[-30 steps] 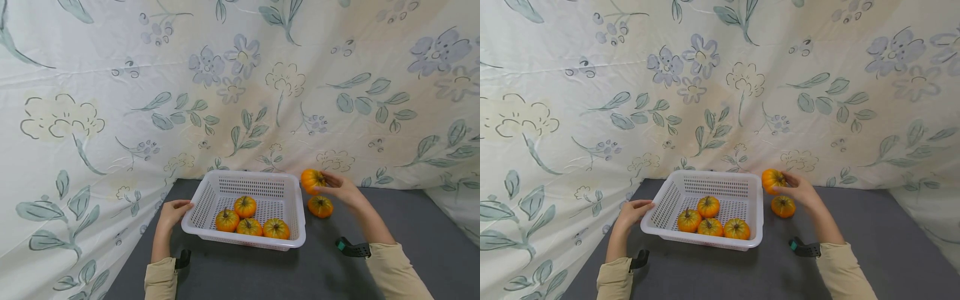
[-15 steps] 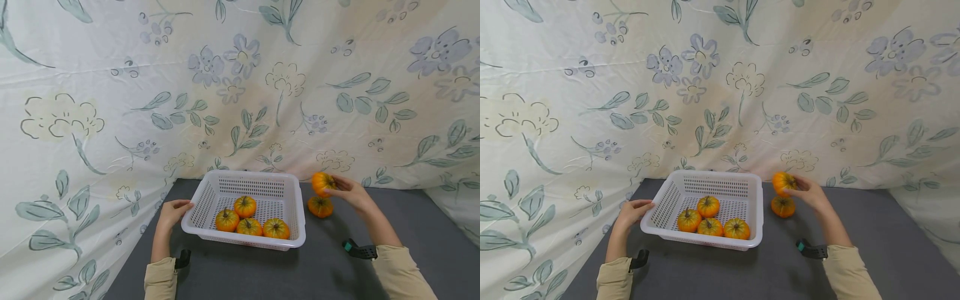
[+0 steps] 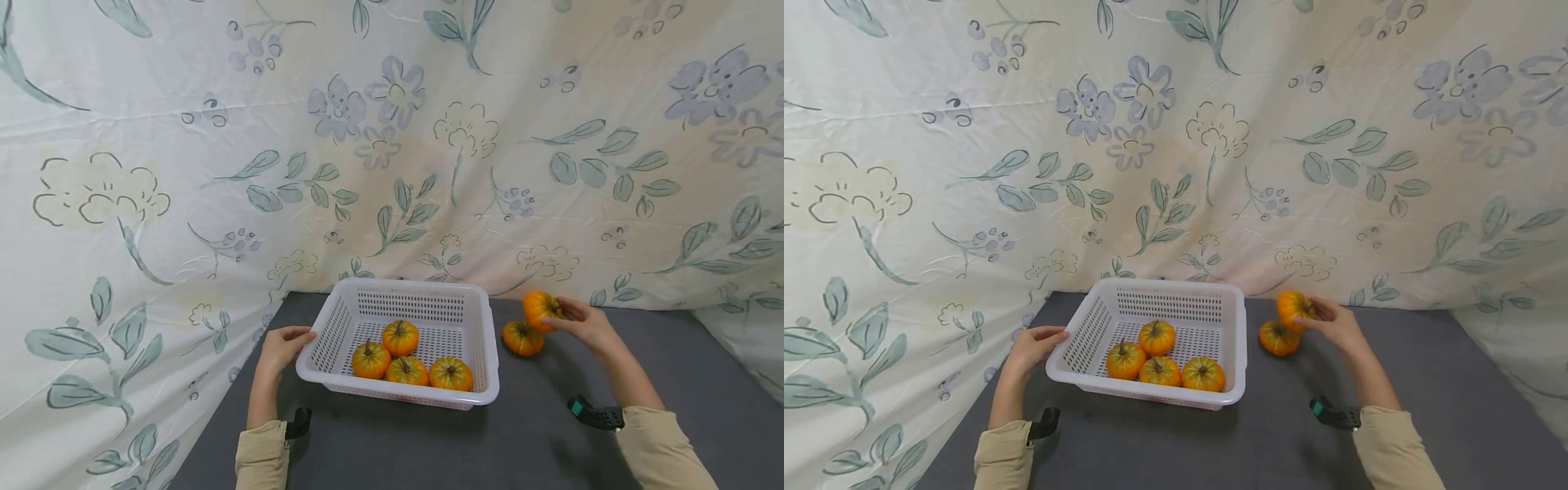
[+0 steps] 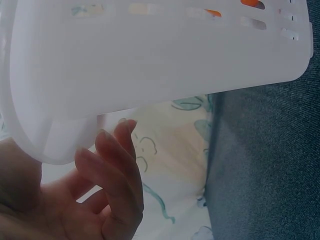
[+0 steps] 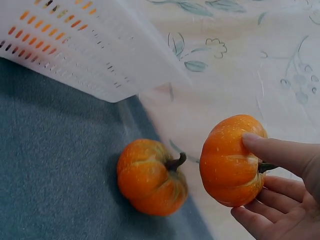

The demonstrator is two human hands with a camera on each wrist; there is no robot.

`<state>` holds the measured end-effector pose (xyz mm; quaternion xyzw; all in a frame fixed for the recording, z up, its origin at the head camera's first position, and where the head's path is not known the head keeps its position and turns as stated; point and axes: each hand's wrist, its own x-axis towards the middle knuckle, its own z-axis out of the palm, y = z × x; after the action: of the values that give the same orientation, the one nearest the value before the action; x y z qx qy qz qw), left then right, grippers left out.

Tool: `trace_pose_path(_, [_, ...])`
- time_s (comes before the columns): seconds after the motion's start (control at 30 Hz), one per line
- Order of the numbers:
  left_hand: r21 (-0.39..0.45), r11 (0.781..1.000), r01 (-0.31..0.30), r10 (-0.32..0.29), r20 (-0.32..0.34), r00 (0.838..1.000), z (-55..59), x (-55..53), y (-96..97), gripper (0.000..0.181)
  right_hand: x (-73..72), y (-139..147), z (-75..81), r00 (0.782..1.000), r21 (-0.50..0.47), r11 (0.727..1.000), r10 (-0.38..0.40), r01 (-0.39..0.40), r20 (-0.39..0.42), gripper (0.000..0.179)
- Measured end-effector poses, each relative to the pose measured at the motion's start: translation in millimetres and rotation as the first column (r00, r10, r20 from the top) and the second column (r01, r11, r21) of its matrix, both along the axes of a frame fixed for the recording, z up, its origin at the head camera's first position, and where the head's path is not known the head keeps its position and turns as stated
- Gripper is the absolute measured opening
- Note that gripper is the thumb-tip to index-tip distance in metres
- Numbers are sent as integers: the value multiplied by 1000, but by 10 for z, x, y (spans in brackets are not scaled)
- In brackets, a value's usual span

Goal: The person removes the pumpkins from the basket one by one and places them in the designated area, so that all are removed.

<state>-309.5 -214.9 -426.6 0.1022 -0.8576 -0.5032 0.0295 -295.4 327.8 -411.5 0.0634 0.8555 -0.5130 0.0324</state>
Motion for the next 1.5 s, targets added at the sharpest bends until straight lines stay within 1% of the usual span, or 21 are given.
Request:
trace_pose_path(0.17, [6, 1000, -2, 2, 2, 1000, 7, 3, 7, 41, 12, 72, -74, 1000, 16, 1000, -14, 14, 1, 94])
trace_pose_path(0.43, [5, 1000, 3, -3, 7, 1000, 23, 13, 18, 42, 20, 151, -171, 999, 28, 999, -46, 46, 6, 94])
trace_pose_path(0.63, [4, 1000, 10, -10, 2, 1000, 29, 15, 23, 42, 26, 200, -234, 997, 28, 997, -68, 67, 33, 93])
trace_pose_path(0.83, [6, 1000, 0, 0, 7, 1000, 25, 1, 32, 41, 25, 266, -299, 996, 39, 997, -73, 71, 46, 99])
trace_pose_path(1.03, [7, 1000, 0, 0, 10, 1000, 22, -9, 35, 41, -17, 357, -434, 994, 73, 993, -98, 95, 46, 108])
trace_pose_path(1.13, [7, 1000, 4, -4, 6, 1000, 15, -10, 28, 41, 5, 357, -444, 994, 61, 994, -97, 94, 46, 106])
trace_pose_path(1.23, [6, 1000, 6, -6, 5, 1000, 14, -8, 20, 42, 37, 348, -431, 994, 52, 995, -93, 91, 49, 100])
trace_pose_path(1.4, [-8, 1000, 9, -9, 5, 1000, 14, -5, 3, 41, 89, 329, -417, 994, 86, 992, -95, 90, 51, 91])
trace_pose_path(1.5, [-10, 1000, 10, -10, 2, 1000, 8, 0, -7, 41, 94, 337, -449, 994, 101, 991, -97, 92, 45, 90])
